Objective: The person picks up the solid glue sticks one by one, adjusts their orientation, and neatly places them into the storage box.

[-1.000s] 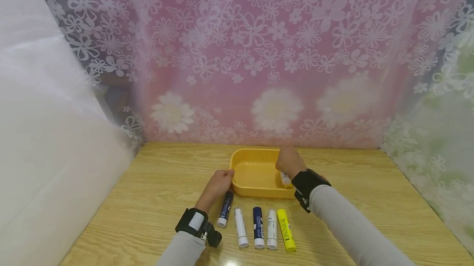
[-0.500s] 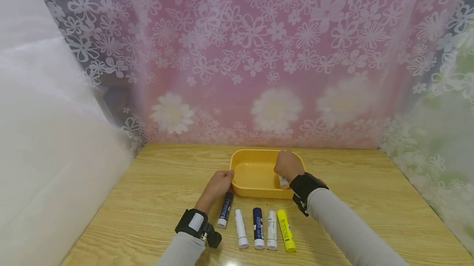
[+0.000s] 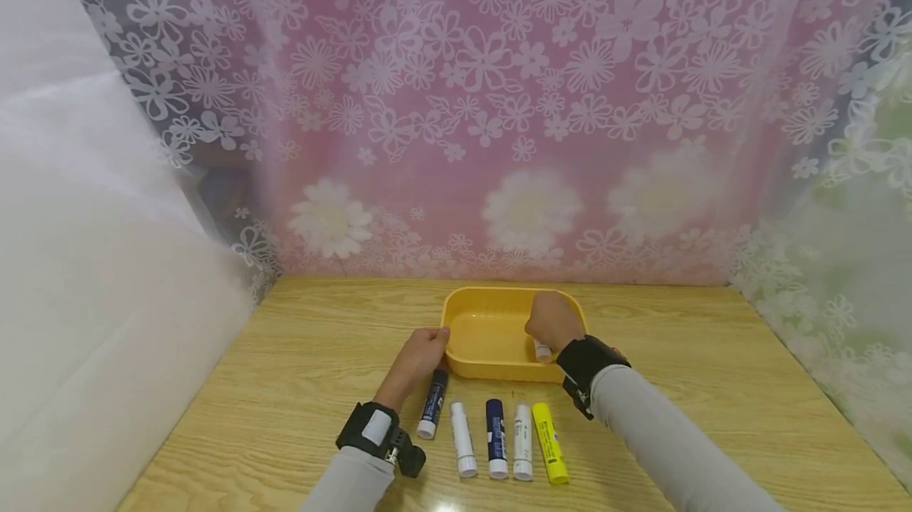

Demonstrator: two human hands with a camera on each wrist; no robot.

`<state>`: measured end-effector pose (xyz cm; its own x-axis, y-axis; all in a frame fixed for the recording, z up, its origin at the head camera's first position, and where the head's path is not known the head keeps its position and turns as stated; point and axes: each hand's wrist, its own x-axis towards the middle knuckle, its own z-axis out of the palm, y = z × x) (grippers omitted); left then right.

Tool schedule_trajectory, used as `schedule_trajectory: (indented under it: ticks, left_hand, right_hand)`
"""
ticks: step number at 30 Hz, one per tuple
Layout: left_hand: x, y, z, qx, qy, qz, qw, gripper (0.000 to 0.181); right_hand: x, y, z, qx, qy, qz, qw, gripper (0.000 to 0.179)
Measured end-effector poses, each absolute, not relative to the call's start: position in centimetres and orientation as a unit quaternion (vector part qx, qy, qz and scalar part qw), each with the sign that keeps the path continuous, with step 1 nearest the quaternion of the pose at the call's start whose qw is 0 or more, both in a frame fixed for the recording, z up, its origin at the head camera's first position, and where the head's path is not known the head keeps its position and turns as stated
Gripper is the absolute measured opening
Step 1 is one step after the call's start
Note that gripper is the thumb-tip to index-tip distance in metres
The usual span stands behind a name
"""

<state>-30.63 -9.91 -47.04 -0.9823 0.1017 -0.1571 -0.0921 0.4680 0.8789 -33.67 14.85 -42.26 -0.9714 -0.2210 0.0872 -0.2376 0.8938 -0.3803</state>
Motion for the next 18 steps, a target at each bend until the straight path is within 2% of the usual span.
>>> schedule_trajectory:
  ticks: [18]
  left_hand:
    - [-30.55, -9.91, -46.93, -0.001, 0.846, 0.525, 0.098, 0.044]
  right_hand:
    - [-33.64, 14.26, -42.48, 0.111, -0.978, 0.174, 0.022, 0.042]
